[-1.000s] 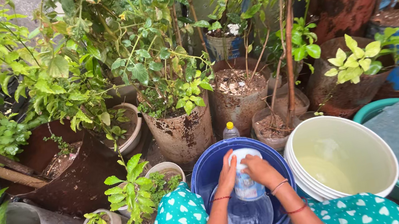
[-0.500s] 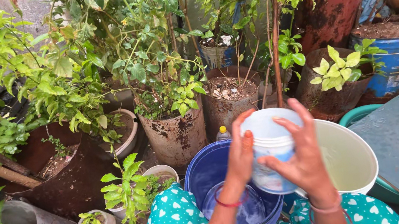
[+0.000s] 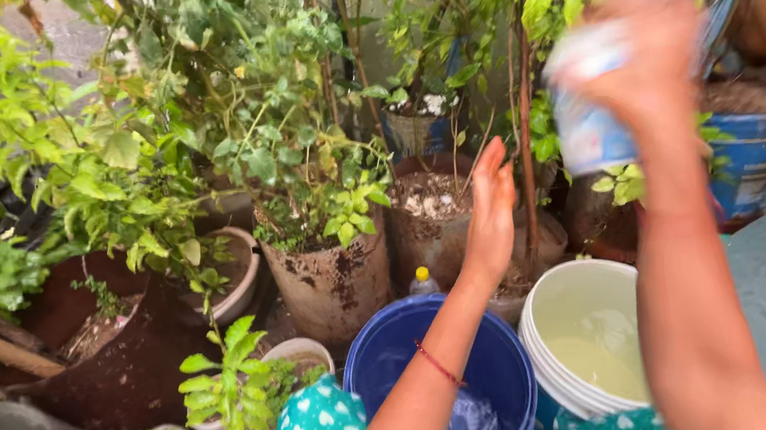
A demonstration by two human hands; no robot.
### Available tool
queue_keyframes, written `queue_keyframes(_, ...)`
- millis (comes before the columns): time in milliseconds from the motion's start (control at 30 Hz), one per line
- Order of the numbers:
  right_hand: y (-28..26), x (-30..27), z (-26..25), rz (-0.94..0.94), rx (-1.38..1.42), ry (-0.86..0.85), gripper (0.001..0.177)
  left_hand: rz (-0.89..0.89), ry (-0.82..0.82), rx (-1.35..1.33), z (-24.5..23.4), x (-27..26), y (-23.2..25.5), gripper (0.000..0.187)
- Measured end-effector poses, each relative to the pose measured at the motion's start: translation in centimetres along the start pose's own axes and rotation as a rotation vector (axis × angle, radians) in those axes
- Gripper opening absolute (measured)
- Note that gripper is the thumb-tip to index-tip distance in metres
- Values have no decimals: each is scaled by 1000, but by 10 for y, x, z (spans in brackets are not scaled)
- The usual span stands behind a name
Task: The person cleans a small plastic container by repeatedly dipping it into a bucket of water and wiping it with a cloth.
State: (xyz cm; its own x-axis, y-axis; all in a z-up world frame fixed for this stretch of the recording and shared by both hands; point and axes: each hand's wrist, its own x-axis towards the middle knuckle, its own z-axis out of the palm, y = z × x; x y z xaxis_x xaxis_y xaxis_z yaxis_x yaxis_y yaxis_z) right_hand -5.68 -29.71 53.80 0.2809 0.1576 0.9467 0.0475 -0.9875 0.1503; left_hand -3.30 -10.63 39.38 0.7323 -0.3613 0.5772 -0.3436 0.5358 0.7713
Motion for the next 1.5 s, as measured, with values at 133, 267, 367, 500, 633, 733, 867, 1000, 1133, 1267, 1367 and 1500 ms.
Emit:
queue_keyframes(133, 3, -99, 102, 320, 92, -614, 78, -130, 74, 230, -61, -42, -116, 67)
queue_keyframes(267, -56, -244, 156, 416, 601, -834, 68, -824, 193, 41, -142, -118, -209, 78)
queue_keyframes(367, -126, -342, 187, 434, 642, -1106, 84, -947, 213, -34, -184, -159, -253, 77)
queue_keyframes(500, -199, -415, 197, 274, 599, -1666, 67, -852, 200, 652, -218, -205, -263, 76)
queue_keyframes(633, -234, -438, 198, 37, 605, -1859, 61, -1207, -161, 1101, -222, -248, -252, 59)
queue_keyframes(733, -253, -449, 200, 39, 543, -2021, 60, -1215, -366, 1301, -220, -258, -254, 52)
queue_keyframes(867, -260, -469, 222, 22, 513, -1993, 50, -1238, -422, 1351, -220, -250, -266, 47)
queue_keyframes(1000, -257, -501, 238, -71, 488, -1949, 41, -1198, -483, 1323, -214, -255, -279, 48)
queue_keyframes(1133, -245, -521, 254, -18, 548, -1954, 39, -1128, -576, 1345, -207, -254, -290, 45)
queue_keyframes(1267, -240, -529, 244, 177, 623, -2032, 38, -1136, -642, 1340, -204, -264, -296, 45)
queue_keyframes(1367, -242, -522, 233, 475, 704, -2095, 37, -1129, -661, 1358, -206, -263, -303, 46)
queue_keyframes(1500, -244, -504, 227, 612, 700, -2084, 37, -1169, -672, 1402, -206, -261, -303, 46)
